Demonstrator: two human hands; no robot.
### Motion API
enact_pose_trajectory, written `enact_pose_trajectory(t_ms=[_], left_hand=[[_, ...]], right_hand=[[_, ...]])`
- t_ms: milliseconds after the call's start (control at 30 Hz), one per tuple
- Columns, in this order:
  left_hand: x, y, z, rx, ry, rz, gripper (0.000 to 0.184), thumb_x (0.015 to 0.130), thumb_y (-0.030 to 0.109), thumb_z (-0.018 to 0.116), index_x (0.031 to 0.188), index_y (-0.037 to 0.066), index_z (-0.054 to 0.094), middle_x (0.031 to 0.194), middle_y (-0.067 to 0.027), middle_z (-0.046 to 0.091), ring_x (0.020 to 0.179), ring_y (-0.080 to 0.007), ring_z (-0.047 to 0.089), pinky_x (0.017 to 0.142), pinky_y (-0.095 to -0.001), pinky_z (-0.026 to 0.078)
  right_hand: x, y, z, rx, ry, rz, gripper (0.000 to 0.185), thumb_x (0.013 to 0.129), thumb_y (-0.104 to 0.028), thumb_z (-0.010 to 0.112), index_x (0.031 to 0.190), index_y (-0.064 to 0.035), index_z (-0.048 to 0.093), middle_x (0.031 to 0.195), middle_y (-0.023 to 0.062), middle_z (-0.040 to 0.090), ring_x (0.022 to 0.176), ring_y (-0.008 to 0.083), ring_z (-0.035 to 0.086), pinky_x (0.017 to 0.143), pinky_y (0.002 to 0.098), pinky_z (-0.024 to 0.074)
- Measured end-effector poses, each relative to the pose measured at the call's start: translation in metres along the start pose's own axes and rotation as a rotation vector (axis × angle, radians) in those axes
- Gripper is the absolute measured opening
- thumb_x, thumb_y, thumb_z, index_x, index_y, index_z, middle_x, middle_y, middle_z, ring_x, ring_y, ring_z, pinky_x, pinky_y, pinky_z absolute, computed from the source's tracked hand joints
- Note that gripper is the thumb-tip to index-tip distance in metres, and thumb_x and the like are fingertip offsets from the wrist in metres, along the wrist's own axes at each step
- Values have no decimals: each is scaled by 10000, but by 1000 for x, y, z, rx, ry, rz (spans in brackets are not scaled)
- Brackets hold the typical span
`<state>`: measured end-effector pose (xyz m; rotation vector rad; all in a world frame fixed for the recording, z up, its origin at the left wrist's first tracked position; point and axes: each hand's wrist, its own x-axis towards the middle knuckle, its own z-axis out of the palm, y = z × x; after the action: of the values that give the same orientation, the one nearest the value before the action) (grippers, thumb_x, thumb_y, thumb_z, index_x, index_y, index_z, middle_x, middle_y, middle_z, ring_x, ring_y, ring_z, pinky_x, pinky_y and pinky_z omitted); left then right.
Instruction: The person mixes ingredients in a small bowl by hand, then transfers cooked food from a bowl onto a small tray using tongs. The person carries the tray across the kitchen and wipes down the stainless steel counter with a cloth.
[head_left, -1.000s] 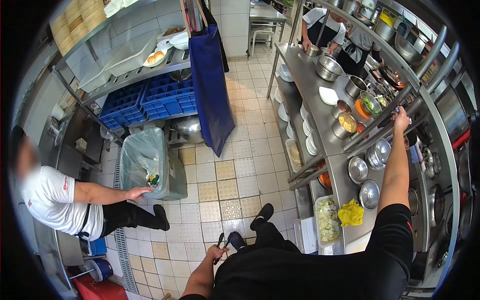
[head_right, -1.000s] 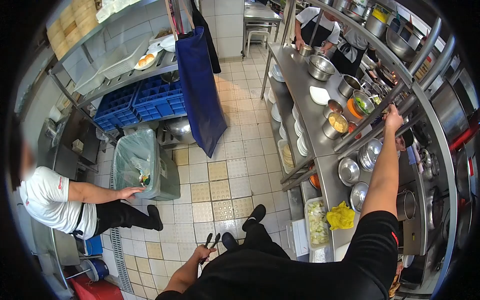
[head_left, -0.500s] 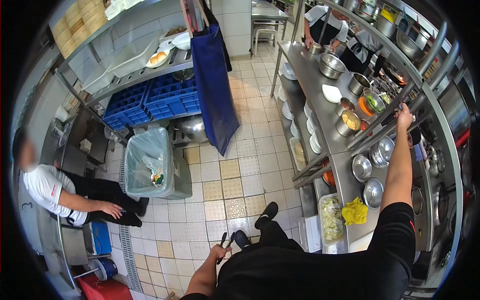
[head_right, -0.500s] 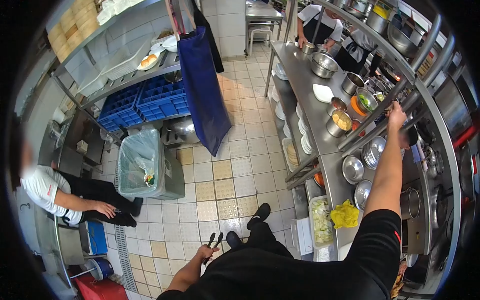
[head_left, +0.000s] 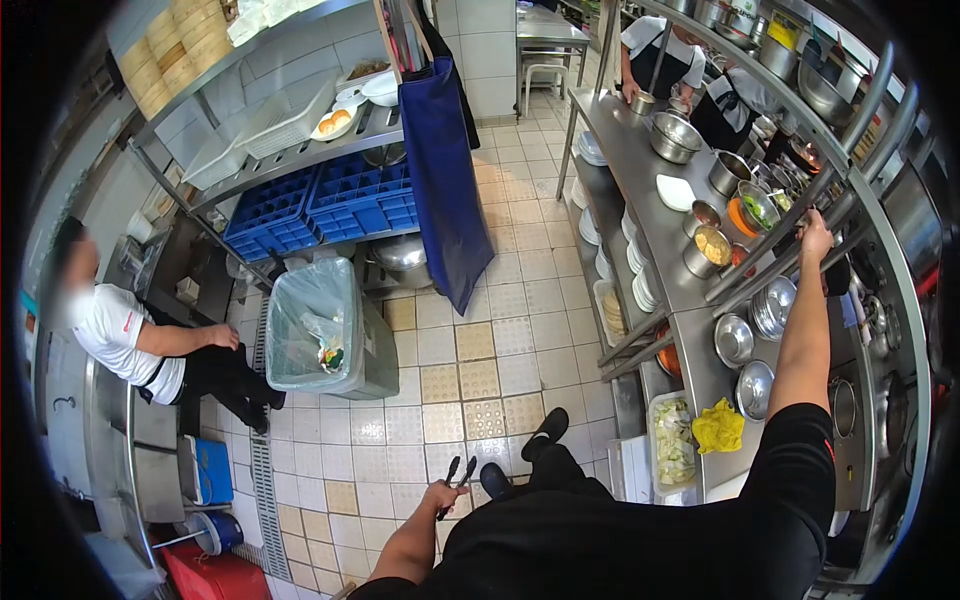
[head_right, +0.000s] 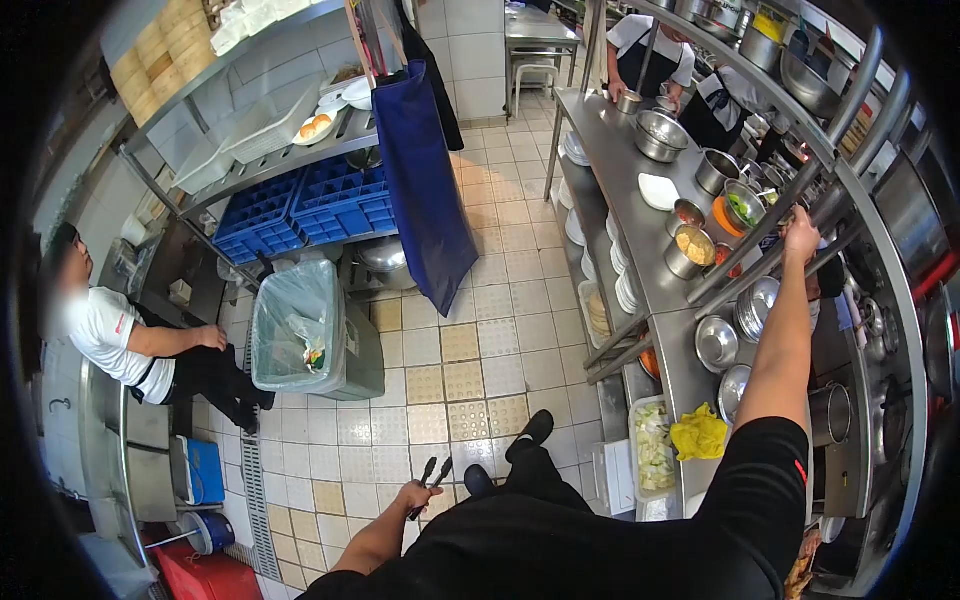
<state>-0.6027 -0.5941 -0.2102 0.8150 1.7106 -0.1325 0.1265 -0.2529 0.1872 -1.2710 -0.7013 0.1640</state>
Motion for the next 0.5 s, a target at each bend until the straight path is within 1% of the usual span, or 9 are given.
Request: enact_pose_trajectory(t_ms=[167,233,300,367,400,433,500], left_hand=[[-2,-5,4,-12,22,-15,535,667,427,726,832,-61,579,650,-108,572,484,-184,557,435,-319,449],[3,-10,6,-2,-34,-23,523,668,419,727,823,-58,580,646,-109,571,477,-182,549,433,-319,446],[1,-9,7,5,-44,-15,521,663,419,730,812,-57,581,643,-107,567,476,-181,544,436,-321,447],[-7,-4,7,4,-31,-5,538,652,428,735,814,-61,579,654,-107,568,480,-181,545,444,-324,451],[-11,2,5,35,-53,-33,563,645,438,736,844,-61,567,672,-109,574,489,-182,554,453,-324,457],[-10,4,5,39,-51,-31,563,645,438,736,844,-61,567,672,-109,574,489,-182,554,453,-324,457],[-11,7,6,60,25,-22,557,655,463,720,803,-58,592,631,-118,587,505,-200,575,487,-344,470]], right_hand=[[0,1,2,10,20,-18,191,778,-182,594,667,-30,566,472,7,431,351,123,391,351,261,321],[0,1,3,24,18,-13,186,771,-171,599,654,-29,571,474,9,439,350,124,392,349,262,319],[0,0,3,-39,42,16,238,773,-197,575,592,-54,520,474,12,414,360,123,396,371,275,336],[-2,0,2,-25,39,5,238,772,-198,579,590,-58,518,472,12,415,357,124,395,369,274,335],[-2,-1,4,-7,31,-5,239,771,-198,583,588,-61,517,470,11,416,355,125,395,366,274,333],[-3,-2,4,-5,35,-5,239,771,-198,583,588,-61,517,470,11,416,355,125,395,366,274,333],[-6,-5,4,-20,35,6,238,770,-193,586,586,-61,514,470,12,421,353,126,396,362,272,330]])
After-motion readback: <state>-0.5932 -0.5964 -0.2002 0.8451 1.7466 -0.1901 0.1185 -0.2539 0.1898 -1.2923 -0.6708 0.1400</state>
